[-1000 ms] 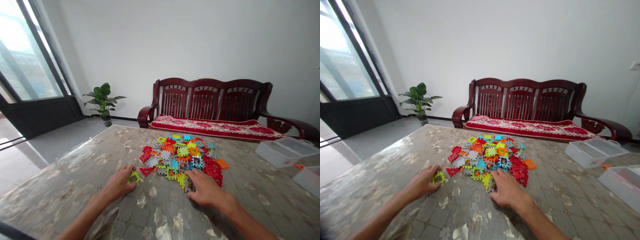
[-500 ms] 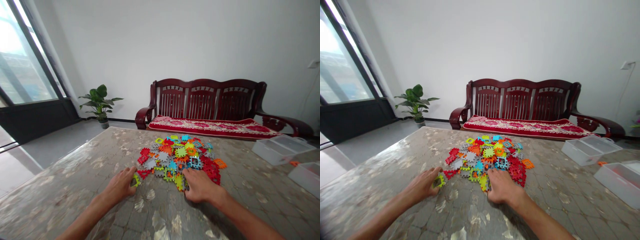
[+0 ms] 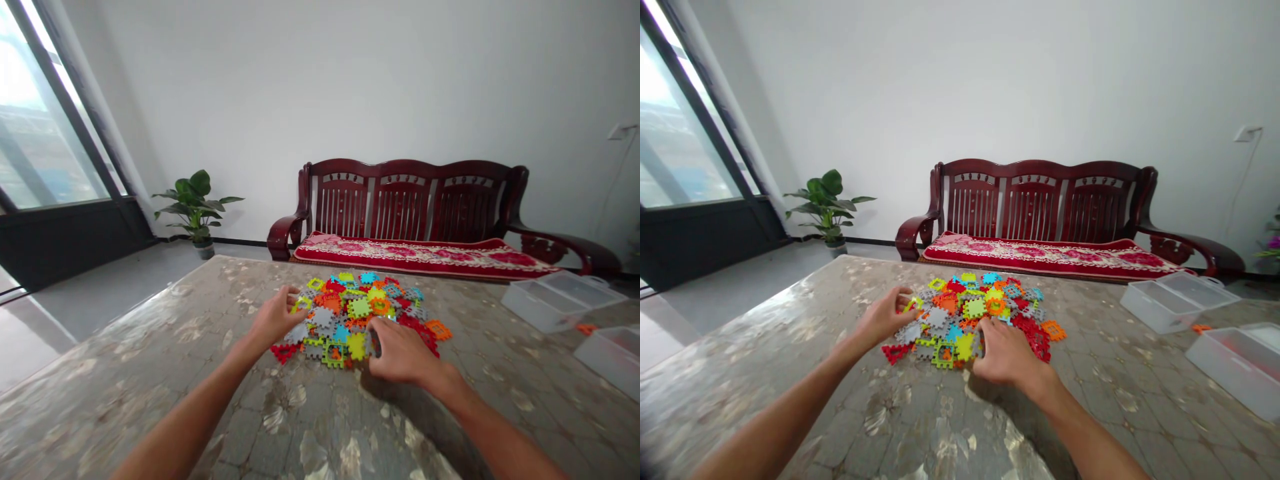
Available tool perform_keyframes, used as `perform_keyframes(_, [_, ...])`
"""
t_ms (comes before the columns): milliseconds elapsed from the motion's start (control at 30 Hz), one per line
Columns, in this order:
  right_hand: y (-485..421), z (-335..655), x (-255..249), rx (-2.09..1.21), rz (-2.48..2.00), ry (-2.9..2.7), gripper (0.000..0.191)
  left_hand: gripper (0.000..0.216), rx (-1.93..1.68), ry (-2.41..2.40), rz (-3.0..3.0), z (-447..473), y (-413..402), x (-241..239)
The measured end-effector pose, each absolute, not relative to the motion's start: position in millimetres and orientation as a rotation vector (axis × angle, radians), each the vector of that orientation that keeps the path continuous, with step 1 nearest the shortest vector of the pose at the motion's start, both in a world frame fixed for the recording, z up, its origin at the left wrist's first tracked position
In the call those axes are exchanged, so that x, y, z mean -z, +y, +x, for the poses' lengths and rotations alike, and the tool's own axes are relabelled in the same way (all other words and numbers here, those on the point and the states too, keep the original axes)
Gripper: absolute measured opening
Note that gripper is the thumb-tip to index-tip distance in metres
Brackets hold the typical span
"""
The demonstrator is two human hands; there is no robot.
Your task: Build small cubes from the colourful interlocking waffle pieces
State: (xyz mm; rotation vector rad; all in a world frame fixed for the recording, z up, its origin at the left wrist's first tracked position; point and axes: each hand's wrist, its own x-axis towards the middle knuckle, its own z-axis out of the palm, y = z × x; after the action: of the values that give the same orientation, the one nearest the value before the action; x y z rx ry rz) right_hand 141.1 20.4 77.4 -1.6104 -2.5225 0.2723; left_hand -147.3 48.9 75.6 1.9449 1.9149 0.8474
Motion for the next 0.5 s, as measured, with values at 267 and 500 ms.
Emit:
perform_keyframes(267, [88.2, 158.6, -85.4, -0.214, -1.531, -2.297, 0.063, 0.054, -0.76, 1.803, 2.174, -157.0, 106.4, -52.5])
perform_keyframes(500, [151.0, 246.4, -27.0, -0.261, -1.775, -2.014, 0.054, 0.058, -0.518, 2.038, 1.997, -213.2, 103.3, -9.9])
